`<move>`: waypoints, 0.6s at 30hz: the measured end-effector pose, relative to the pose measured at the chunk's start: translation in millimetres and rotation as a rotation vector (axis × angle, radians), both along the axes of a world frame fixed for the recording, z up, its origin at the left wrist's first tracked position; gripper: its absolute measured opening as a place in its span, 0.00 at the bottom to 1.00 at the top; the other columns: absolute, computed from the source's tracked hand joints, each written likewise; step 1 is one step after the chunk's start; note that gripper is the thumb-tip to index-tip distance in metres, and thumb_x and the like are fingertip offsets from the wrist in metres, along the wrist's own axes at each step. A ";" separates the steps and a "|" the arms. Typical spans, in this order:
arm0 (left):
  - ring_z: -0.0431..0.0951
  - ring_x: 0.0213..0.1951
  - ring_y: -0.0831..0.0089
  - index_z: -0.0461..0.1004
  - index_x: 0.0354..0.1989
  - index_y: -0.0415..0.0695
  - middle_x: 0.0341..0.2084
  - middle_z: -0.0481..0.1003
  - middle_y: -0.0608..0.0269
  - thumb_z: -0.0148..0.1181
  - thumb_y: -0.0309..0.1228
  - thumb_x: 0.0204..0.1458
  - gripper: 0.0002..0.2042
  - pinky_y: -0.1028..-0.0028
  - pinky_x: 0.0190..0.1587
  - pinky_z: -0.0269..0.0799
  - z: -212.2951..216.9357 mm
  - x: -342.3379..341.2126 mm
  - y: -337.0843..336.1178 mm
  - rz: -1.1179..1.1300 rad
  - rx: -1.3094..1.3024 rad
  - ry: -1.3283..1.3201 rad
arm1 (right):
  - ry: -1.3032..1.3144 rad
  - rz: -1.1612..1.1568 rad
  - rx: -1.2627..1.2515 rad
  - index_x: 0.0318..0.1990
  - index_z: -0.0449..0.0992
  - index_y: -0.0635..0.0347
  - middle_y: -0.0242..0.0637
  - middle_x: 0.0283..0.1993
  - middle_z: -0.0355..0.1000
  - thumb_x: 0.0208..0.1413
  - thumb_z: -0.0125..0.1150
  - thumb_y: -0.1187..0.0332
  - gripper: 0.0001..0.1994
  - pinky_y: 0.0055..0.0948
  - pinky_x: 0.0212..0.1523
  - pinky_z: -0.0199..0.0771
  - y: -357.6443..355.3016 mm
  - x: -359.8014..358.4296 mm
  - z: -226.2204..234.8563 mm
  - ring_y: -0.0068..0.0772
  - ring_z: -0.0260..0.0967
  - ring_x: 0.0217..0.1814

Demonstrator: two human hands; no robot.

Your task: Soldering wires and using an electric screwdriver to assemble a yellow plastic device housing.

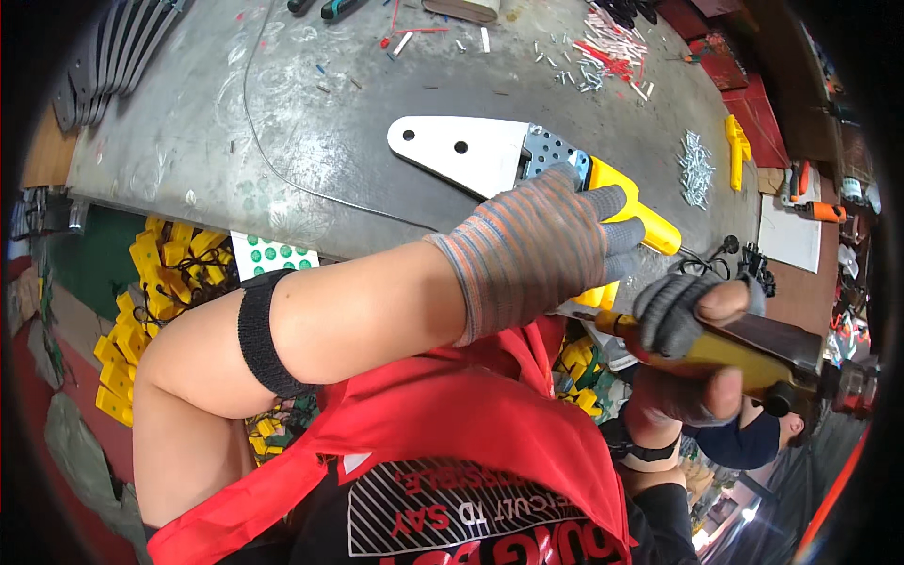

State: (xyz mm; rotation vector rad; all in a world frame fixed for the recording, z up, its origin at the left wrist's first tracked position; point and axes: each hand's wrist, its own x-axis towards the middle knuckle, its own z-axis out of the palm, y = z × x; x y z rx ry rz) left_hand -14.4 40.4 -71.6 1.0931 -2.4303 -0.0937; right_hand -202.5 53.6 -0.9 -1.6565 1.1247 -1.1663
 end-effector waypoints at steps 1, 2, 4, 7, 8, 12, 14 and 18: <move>0.69 0.56 0.67 0.70 0.55 0.57 0.51 0.70 0.72 0.56 0.41 0.49 0.22 0.66 0.48 0.71 1.7 -2.4 0.8 0.016 0.025 -0.025 | 0.003 -0.004 0.006 0.38 0.64 0.58 0.36 0.23 0.65 0.41 0.65 0.38 0.32 0.32 0.28 0.65 -1.5 3.1 8.9 0.34 0.65 0.24; 0.69 0.56 0.67 0.70 0.53 0.57 0.51 0.70 0.72 0.55 0.41 0.49 0.20 0.66 0.46 0.72 3.3 -4.2 1.8 0.031 0.048 -0.049 | -0.172 0.173 -0.012 0.39 0.64 0.58 0.31 0.21 0.65 0.44 0.63 0.42 0.29 0.30 0.26 0.63 -5.9 7.7 19.7 0.29 0.63 0.22; 0.69 0.56 0.66 0.71 0.51 0.56 0.51 0.70 0.72 0.55 0.41 0.50 0.18 0.66 0.45 0.73 7.5 1.0 4.5 0.034 0.036 -0.100 | -0.406 0.471 -0.060 0.41 0.64 0.58 0.25 0.20 0.63 0.47 0.62 0.47 0.25 0.25 0.24 0.60 -20.7 11.6 31.7 0.22 0.61 0.20; 0.69 0.56 0.65 0.73 0.48 0.54 0.52 0.71 0.70 0.53 0.40 0.51 0.16 0.65 0.42 0.74 10.9 -1.6 3.9 0.033 0.033 -0.145 | -0.289 0.244 -0.057 0.40 0.64 0.57 0.25 0.19 0.63 0.47 0.63 0.48 0.24 0.24 0.24 0.59 -13.2 20.2 31.7 0.22 0.60 0.19; 0.69 0.56 0.64 0.74 0.46 0.53 0.53 0.71 0.68 0.52 0.39 0.51 0.14 0.64 0.41 0.74 11.6 -4.3 3.8 0.026 0.056 -0.139 | -0.298 0.260 -0.088 0.39 0.64 0.56 0.24 0.17 0.62 0.48 0.62 0.48 0.23 0.24 0.24 0.60 -16.9 25.2 27.9 0.23 0.61 0.19; 0.70 0.54 0.59 0.74 0.43 0.51 0.51 0.72 0.61 0.50 0.36 0.50 0.13 0.61 0.42 0.74 6.4 -16.9 8.9 0.132 -0.006 -0.074 | -0.243 0.301 -0.066 0.39 0.63 0.56 0.25 0.16 0.61 0.48 0.62 0.48 0.23 0.26 0.24 0.62 -15.2 17.0 18.6 0.24 0.61 0.18; 0.70 0.54 0.58 0.74 0.42 0.51 0.50 0.72 0.61 0.51 0.37 0.50 0.12 0.60 0.42 0.73 6.0 -19.3 9.0 0.080 0.049 -0.081 | -0.305 0.349 -0.060 0.38 0.63 0.57 0.26 0.17 0.62 0.48 0.62 0.48 0.24 0.28 0.24 0.63 -12.1 24.9 13.6 0.25 0.61 0.19; 0.70 0.53 0.59 0.75 0.38 0.52 0.47 0.73 0.62 0.51 0.37 0.50 0.10 0.60 0.42 0.72 4.8 -18.7 9.3 0.039 0.065 -0.072 | -0.164 0.216 -0.026 0.39 0.65 0.58 0.31 0.21 0.66 0.43 0.66 0.41 0.30 0.30 0.27 0.67 0.7 11.7 23.4 0.30 0.65 0.22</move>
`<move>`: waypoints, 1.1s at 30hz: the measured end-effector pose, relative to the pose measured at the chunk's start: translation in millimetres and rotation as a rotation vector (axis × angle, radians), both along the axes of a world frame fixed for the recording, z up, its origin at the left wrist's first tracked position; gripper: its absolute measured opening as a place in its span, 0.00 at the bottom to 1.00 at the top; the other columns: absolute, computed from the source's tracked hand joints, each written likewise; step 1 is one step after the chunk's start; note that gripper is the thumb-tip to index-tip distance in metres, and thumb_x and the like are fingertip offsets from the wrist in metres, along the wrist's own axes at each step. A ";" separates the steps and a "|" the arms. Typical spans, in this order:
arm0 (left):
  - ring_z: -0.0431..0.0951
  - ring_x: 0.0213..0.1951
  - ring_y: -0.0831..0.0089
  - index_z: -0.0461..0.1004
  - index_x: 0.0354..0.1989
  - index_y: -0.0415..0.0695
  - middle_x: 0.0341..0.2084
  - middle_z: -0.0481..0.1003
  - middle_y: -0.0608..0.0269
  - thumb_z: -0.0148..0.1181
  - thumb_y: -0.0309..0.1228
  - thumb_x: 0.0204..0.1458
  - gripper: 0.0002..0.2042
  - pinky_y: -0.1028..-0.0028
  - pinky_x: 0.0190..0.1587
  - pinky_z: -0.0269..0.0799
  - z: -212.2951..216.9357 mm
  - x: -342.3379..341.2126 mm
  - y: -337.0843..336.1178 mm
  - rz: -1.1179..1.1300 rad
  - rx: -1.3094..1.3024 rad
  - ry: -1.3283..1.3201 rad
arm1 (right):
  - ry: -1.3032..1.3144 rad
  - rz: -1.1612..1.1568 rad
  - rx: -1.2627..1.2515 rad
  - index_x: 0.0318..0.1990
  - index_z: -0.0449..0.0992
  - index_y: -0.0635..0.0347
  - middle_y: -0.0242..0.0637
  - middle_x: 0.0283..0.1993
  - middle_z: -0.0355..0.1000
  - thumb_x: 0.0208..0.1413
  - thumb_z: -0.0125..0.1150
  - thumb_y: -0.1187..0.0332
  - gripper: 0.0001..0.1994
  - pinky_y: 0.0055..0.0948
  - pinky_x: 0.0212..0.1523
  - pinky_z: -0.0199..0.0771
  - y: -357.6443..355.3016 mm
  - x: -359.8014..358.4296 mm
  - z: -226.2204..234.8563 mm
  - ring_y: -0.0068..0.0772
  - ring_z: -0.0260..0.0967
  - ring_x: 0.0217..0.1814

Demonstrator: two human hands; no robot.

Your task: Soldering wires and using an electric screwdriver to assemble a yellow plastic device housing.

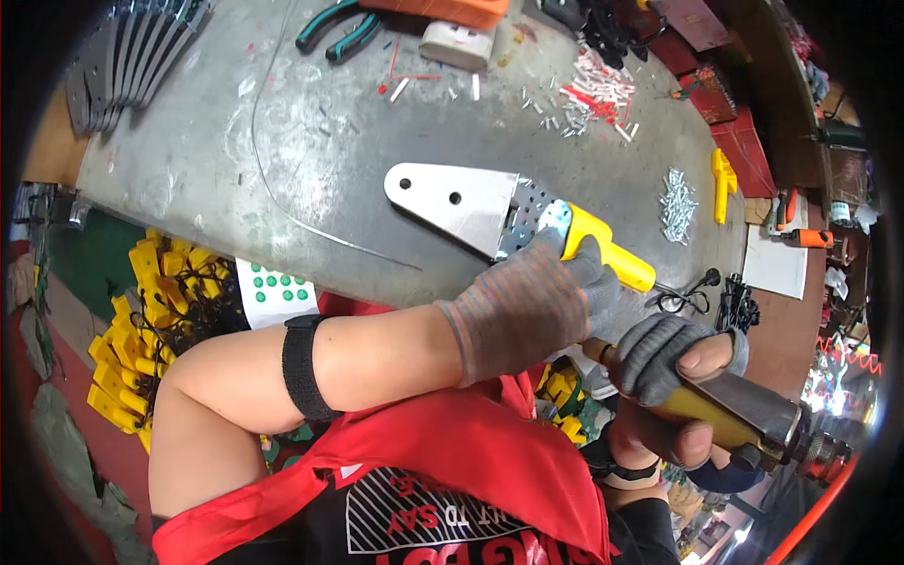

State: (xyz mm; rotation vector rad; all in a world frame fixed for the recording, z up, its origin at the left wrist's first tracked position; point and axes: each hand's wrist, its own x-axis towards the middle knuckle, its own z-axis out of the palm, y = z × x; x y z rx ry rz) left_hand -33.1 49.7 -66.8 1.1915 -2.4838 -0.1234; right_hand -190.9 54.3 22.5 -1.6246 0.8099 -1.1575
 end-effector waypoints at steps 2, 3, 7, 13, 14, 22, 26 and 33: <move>0.70 0.53 0.60 0.74 0.38 0.52 0.47 0.73 0.64 0.54 0.41 0.50 0.11 0.61 0.43 0.71 4.7 0.1 -0.2 0.041 -0.067 -0.037 | -0.120 0.081 -0.027 0.40 0.67 0.59 0.32 0.22 0.67 0.39 0.68 0.35 0.36 0.29 0.30 0.68 -12.2 -16.3 1.8 0.31 0.68 0.25; 0.70 0.53 0.60 0.74 0.38 0.52 0.47 0.73 0.64 0.54 0.41 0.50 0.11 0.61 0.43 0.71 6.0 -1.4 1.1 0.027 -0.088 -0.044 | -0.290 0.302 -0.120 0.44 0.68 0.61 0.28 0.20 0.63 0.48 0.64 0.40 0.32 0.27 0.27 0.64 -28.2 -3.7 11.3 0.26 0.64 0.21; 0.72 0.50 0.66 0.73 0.43 0.52 0.44 0.73 0.69 0.62 0.49 0.45 0.20 0.63 0.40 0.70 43.0 5.1 -10.7 -0.006 0.173 -0.051 | -0.562 -0.210 -0.020 0.55 0.64 0.65 0.31 0.28 0.63 0.55 0.54 0.55 0.26 0.25 0.29 0.62 -59.0 -92.3 20.7 0.23 0.61 0.28; 0.77 0.40 0.64 0.70 0.48 0.48 0.36 0.77 0.61 0.59 0.38 0.48 0.18 0.64 0.41 0.70 51.3 -38.4 -69.2 0.046 0.299 -0.304 | -0.258 -0.695 0.309 0.43 0.70 0.62 0.37 0.41 0.72 0.57 0.56 0.69 0.09 0.30 0.48 0.73 -99.7 -262.8 -38.0 0.27 0.70 0.42; 0.78 0.39 0.61 0.70 0.44 0.43 0.35 0.77 0.56 0.60 0.37 0.46 0.18 0.61 0.42 0.70 51.0 -45.3 -82.7 0.035 0.431 -0.290 | -0.141 -0.698 0.292 0.43 0.70 0.63 0.36 0.41 0.72 0.55 0.57 0.70 0.10 0.29 0.47 0.73 -100.6 -275.5 -52.9 0.28 0.70 0.42; 0.76 0.38 0.71 0.67 0.54 0.36 0.38 0.75 0.59 0.62 0.32 0.43 0.27 0.73 0.42 0.72 150.2 -11.9 -89.1 0.175 0.635 0.685 | 0.776 -0.691 0.103 0.46 0.74 0.63 0.45 0.35 0.77 0.50 0.62 0.68 0.16 0.33 0.41 0.73 -107.3 -217.4 -36.0 0.38 0.75 0.37; 0.73 0.35 0.72 0.64 0.53 0.42 0.36 0.71 0.60 0.61 0.37 0.44 0.26 0.75 0.39 0.71 175.6 10.8 -26.9 0.372 0.336 1.170 | 0.958 -0.399 -0.241 0.40 0.75 0.61 0.47 0.32 0.74 0.47 0.65 0.65 0.14 0.39 0.40 0.72 -166.7 -181.6 -59.6 0.52 0.72 0.36; 0.77 0.36 0.67 0.67 0.42 0.39 0.36 0.74 0.56 0.66 0.18 0.38 0.21 0.68 0.41 0.73 82.5 8.4 28.2 0.402 0.393 1.114 | 1.220 -0.179 -0.252 0.38 0.72 0.62 0.47 0.34 0.72 0.44 0.64 0.66 0.14 0.42 0.39 0.72 -206.4 -156.5 -72.6 0.53 0.71 0.37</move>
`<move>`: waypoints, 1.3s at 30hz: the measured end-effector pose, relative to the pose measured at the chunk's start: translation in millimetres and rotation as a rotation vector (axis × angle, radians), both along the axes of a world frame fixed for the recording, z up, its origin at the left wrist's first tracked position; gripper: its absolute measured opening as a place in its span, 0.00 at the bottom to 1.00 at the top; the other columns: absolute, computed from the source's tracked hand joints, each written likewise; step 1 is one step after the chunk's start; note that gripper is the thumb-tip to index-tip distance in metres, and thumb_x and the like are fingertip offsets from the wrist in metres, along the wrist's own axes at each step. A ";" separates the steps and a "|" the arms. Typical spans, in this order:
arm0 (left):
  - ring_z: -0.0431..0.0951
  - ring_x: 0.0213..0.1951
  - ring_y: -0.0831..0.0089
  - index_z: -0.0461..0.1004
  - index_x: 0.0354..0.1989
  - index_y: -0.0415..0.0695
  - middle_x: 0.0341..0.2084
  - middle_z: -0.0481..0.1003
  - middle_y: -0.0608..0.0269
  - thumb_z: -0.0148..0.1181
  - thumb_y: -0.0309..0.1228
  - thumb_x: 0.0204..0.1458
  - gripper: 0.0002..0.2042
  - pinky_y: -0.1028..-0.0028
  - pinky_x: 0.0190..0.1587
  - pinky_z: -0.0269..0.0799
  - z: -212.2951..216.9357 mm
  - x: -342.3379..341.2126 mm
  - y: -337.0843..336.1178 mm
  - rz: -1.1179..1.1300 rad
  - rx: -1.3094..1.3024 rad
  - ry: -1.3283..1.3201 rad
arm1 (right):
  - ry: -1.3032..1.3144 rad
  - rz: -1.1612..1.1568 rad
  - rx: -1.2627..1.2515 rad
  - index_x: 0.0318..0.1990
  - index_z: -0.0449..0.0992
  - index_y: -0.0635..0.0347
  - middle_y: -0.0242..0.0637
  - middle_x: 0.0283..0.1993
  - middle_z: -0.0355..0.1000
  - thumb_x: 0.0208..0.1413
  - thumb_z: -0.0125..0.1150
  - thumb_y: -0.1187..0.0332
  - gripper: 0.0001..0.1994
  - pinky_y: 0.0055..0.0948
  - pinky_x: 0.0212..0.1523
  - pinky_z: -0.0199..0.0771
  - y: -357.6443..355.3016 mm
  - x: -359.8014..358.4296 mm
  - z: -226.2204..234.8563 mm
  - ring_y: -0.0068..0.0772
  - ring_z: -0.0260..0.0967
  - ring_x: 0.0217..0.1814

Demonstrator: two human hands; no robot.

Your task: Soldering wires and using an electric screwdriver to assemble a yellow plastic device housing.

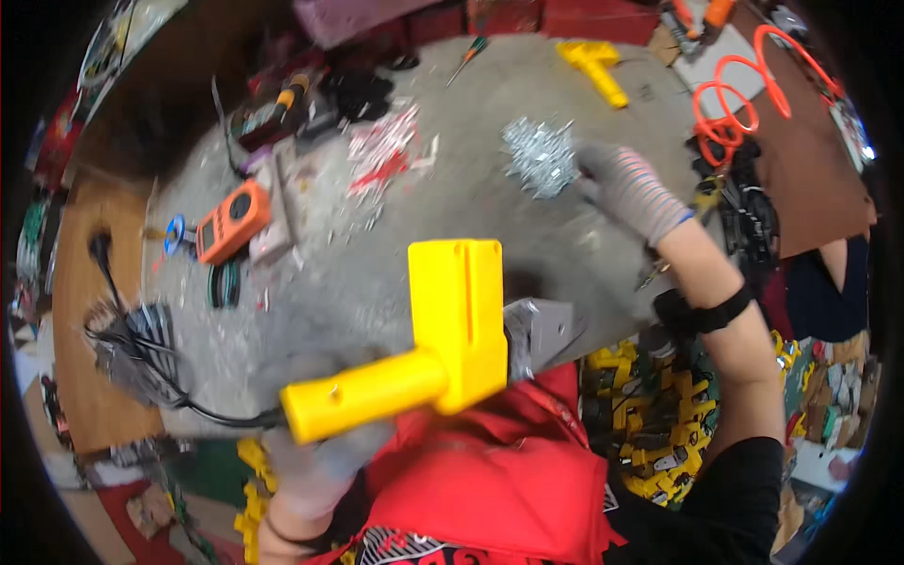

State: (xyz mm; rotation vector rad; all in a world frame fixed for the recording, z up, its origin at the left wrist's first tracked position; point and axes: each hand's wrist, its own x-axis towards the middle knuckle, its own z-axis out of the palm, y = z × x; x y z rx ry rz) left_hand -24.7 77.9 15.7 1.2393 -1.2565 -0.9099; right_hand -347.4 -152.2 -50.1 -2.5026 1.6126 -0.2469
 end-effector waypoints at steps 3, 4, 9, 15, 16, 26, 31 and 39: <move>0.77 0.37 0.73 0.71 0.42 0.36 0.37 0.75 0.58 0.65 0.21 0.39 0.19 0.74 0.41 0.73 -21.7 -1.1 8.2 0.195 0.332 0.202 | 0.023 0.041 -0.127 0.39 0.72 0.61 0.47 0.34 0.73 0.45 0.62 0.67 0.14 0.41 0.39 0.72 8.8 -10.5 -6.7 0.53 0.70 0.36; 0.77 0.36 0.74 0.71 0.43 0.36 0.35 0.76 0.60 0.65 0.23 0.41 0.18 0.76 0.39 0.73 -31.3 3.8 6.1 0.216 0.376 0.174 | 0.001 0.105 -0.184 0.39 0.72 0.61 0.47 0.35 0.72 0.45 0.62 0.66 0.14 0.41 0.39 0.72 1.8 -14.8 -9.7 0.52 0.70 0.36; 0.76 0.25 0.77 0.73 0.42 0.36 0.29 0.78 0.60 0.65 0.41 0.50 0.20 0.79 0.29 0.73 -49.5 30.1 7.6 0.136 0.638 0.285 | 0.053 -0.009 -0.078 0.45 0.73 0.59 0.47 0.38 0.73 0.47 0.61 0.69 0.16 0.40 0.43 0.71 -5.6 -5.4 -16.1 0.52 0.70 0.40; 0.77 0.28 0.80 0.74 0.41 0.39 0.28 0.79 0.62 0.62 0.40 0.54 0.16 0.80 0.30 0.71 -14.0 59.6 16.1 -0.425 1.021 -0.005 | -0.068 -0.074 -0.054 0.39 0.73 0.62 0.43 0.28 0.70 0.49 0.62 0.68 0.11 0.32 0.37 0.70 1.3 -21.6 -16.2 0.43 0.68 0.31; 0.77 0.28 0.80 0.74 0.41 0.39 0.28 0.79 0.62 0.62 0.40 0.54 0.16 0.80 0.30 0.71 -7.6 54.0 12.6 -0.429 1.024 -0.007 | -0.183 -0.088 -0.028 0.37 0.73 0.62 0.42 0.26 0.70 0.49 0.61 0.69 0.10 0.31 0.35 0.69 12.6 -11.8 -7.6 0.40 0.67 0.29; 0.70 0.54 0.52 0.63 0.61 0.42 0.47 0.74 0.52 0.72 0.51 0.31 0.46 0.54 0.59 0.60 -42.0 -27.6 -66.1 -0.460 -0.261 -0.928 | -0.391 0.429 0.144 0.29 0.72 0.59 0.37 0.30 0.66 0.43 0.61 0.62 0.10 0.38 0.31 0.69 136.4 85.3 16.8 0.44 0.66 0.31; 0.70 0.49 0.52 0.63 0.60 0.40 0.44 0.73 0.56 0.73 0.47 0.28 0.46 0.52 0.60 0.59 -49.7 -30.7 -66.1 -0.440 -0.187 -0.774 | -0.315 0.582 0.047 0.30 0.73 0.59 0.38 0.32 0.67 0.44 0.60 0.62 0.10 0.39 0.31 0.71 131.3 81.6 12.3 0.45 0.67 0.32; 0.71 0.49 0.53 0.64 0.59 0.39 0.44 0.73 0.56 0.75 0.44 0.26 0.46 0.54 0.57 0.62 -43.7 -37.0 -69.2 -0.432 -0.117 -0.773 | -0.399 0.350 0.426 0.40 0.71 0.57 0.46 0.32 0.70 0.46 0.62 0.65 0.13 0.44 0.32 0.72 125.3 86.9 21.5 0.54 0.72 0.33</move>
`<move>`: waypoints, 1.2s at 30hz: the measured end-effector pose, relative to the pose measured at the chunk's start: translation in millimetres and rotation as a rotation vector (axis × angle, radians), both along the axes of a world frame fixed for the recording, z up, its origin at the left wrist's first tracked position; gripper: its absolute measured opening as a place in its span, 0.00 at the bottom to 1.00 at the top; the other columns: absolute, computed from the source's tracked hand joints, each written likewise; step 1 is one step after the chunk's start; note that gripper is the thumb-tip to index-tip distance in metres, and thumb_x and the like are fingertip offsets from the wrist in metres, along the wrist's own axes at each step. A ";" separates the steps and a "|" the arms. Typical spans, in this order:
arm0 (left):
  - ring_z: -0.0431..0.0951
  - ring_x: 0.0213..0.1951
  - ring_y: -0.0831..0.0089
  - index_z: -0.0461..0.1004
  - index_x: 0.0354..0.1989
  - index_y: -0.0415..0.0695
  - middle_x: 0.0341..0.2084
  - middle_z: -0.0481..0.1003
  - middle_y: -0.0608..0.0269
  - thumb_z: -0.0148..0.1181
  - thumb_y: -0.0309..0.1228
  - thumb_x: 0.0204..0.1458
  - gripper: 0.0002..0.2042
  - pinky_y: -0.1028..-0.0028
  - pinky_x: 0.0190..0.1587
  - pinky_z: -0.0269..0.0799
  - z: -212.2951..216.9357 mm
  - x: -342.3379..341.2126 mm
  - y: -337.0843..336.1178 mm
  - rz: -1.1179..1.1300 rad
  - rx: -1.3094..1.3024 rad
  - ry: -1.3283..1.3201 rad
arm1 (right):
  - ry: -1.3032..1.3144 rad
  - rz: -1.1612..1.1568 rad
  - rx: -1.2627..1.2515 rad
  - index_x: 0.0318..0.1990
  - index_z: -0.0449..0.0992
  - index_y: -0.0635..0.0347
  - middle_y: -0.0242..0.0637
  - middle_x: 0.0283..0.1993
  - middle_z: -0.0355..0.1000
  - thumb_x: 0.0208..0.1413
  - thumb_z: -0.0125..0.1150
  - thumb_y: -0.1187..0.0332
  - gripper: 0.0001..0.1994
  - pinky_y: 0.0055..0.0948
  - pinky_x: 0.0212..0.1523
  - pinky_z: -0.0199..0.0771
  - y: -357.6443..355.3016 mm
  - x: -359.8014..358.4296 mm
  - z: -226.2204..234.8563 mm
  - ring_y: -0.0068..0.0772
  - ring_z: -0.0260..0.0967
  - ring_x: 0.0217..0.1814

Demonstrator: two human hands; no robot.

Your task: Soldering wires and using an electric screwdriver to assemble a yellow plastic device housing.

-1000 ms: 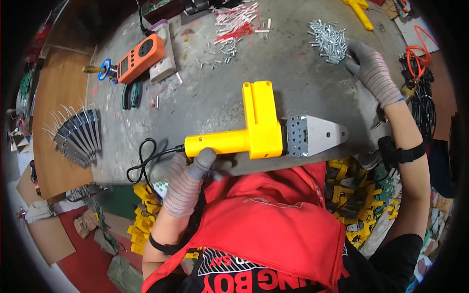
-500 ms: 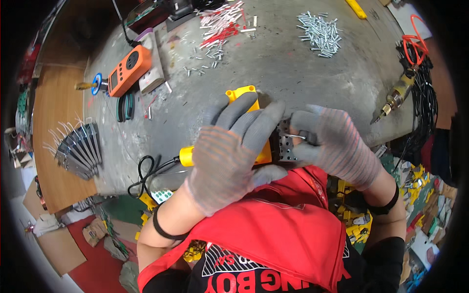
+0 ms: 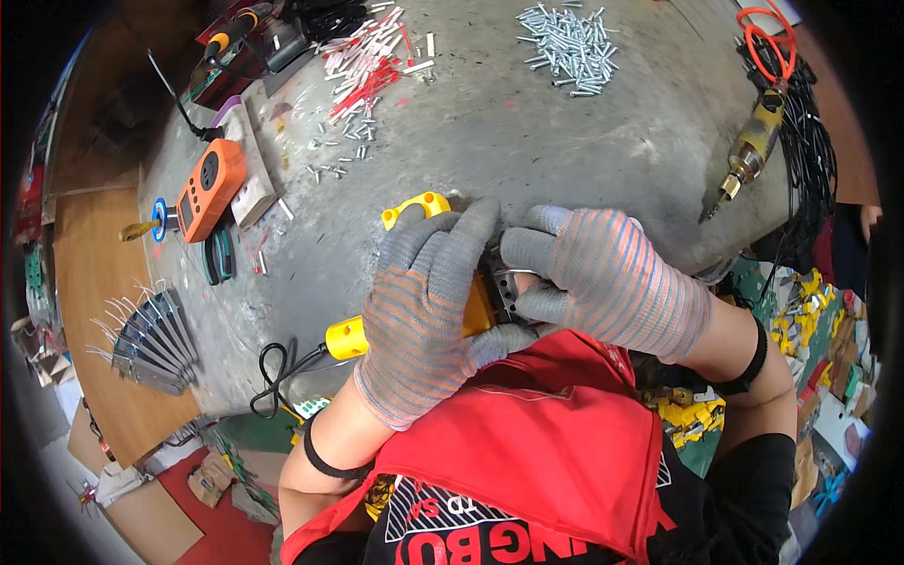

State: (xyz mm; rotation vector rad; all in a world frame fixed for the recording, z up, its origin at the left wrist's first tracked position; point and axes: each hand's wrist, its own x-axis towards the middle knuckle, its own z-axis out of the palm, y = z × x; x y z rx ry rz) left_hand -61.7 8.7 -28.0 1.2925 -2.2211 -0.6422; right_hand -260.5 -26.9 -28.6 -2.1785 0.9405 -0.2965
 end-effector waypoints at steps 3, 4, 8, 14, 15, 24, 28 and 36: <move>0.71 0.49 0.53 0.63 0.59 0.39 0.45 0.73 0.57 0.75 0.43 0.25 0.46 0.55 0.56 0.62 0.8 -0.8 -0.7 0.005 0.044 0.009 | -0.034 -0.033 -0.031 0.39 0.71 0.57 0.46 0.29 0.69 0.46 0.63 0.65 0.14 0.44 0.31 0.72 0.4 1.7 -1.3 0.54 0.72 0.31; 0.71 0.49 0.53 0.63 0.59 0.39 0.46 0.73 0.57 0.75 0.43 0.25 0.47 0.55 0.56 0.62 0.8 -0.9 -0.5 0.005 0.038 0.010 | -0.015 -0.033 -0.035 0.40 0.71 0.57 0.46 0.30 0.69 0.47 0.62 0.65 0.14 0.44 0.31 0.72 1.0 1.8 0.2 0.54 0.72 0.31; 0.71 0.49 0.53 0.61 0.61 0.40 0.47 0.73 0.56 0.76 0.42 0.24 0.49 0.53 0.57 0.61 -5.4 4.1 1.8 -0.009 0.021 -0.018 | 0.120 -0.053 -0.219 0.33 0.70 0.55 0.39 0.31 0.65 0.45 0.61 0.66 0.09 0.43 0.28 0.69 16.0 8.8 -0.7 0.48 0.69 0.30; 0.71 0.48 0.52 0.61 0.62 0.40 0.47 0.72 0.55 0.75 0.45 0.26 0.49 0.52 0.57 0.60 -1.9 -0.1 -1.1 -0.021 -0.083 -0.074 | -0.176 -0.092 -0.141 0.31 0.69 0.57 0.40 0.30 0.65 0.46 0.62 0.67 0.08 0.42 0.28 0.69 13.4 13.3 -17.4 0.48 0.68 0.27; 0.71 0.48 0.52 0.61 0.62 0.40 0.47 0.72 0.55 0.75 0.45 0.26 0.49 0.52 0.57 0.60 -1.8 0.8 -1.0 -0.018 -0.081 -0.076 | -0.178 -0.089 -0.139 0.31 0.69 0.57 0.40 0.30 0.65 0.46 0.62 0.67 0.08 0.42 0.28 0.69 11.9 13.2 -15.5 0.48 0.68 0.27; 0.72 0.50 0.56 0.63 0.61 0.40 0.48 0.73 0.57 0.72 0.49 0.30 0.45 0.51 0.61 0.56 -6.4 6.8 0.6 -0.044 -0.016 -0.059 | -0.264 -0.169 0.037 0.30 0.70 0.59 0.43 0.30 0.68 0.50 0.60 0.66 0.07 0.43 0.31 0.70 15.0 0.0 -0.9 0.49 0.70 0.31; 0.72 0.49 0.59 0.65 0.60 0.43 0.46 0.74 0.60 0.72 0.47 0.30 0.44 0.52 0.62 0.54 -4.7 5.9 -0.5 -0.094 -0.032 -0.043 | -0.132 -0.161 0.020 0.31 0.71 0.58 0.43 0.31 0.68 0.51 0.59 0.66 0.06 0.41 0.31 0.69 21.6 -11.3 3.7 0.48 0.71 0.32; 0.71 0.49 0.63 0.65 0.61 0.47 0.43 0.74 0.67 0.73 0.41 0.27 0.44 0.53 0.61 0.54 0.3 3.7 -2.4 -0.131 -0.054 -0.096 | -0.195 -0.087 -0.174 0.36 0.74 0.58 0.42 0.38 0.69 0.48 0.61 0.67 0.08 0.40 0.35 0.73 39.2 -1.0 -13.4 0.46 0.71 0.36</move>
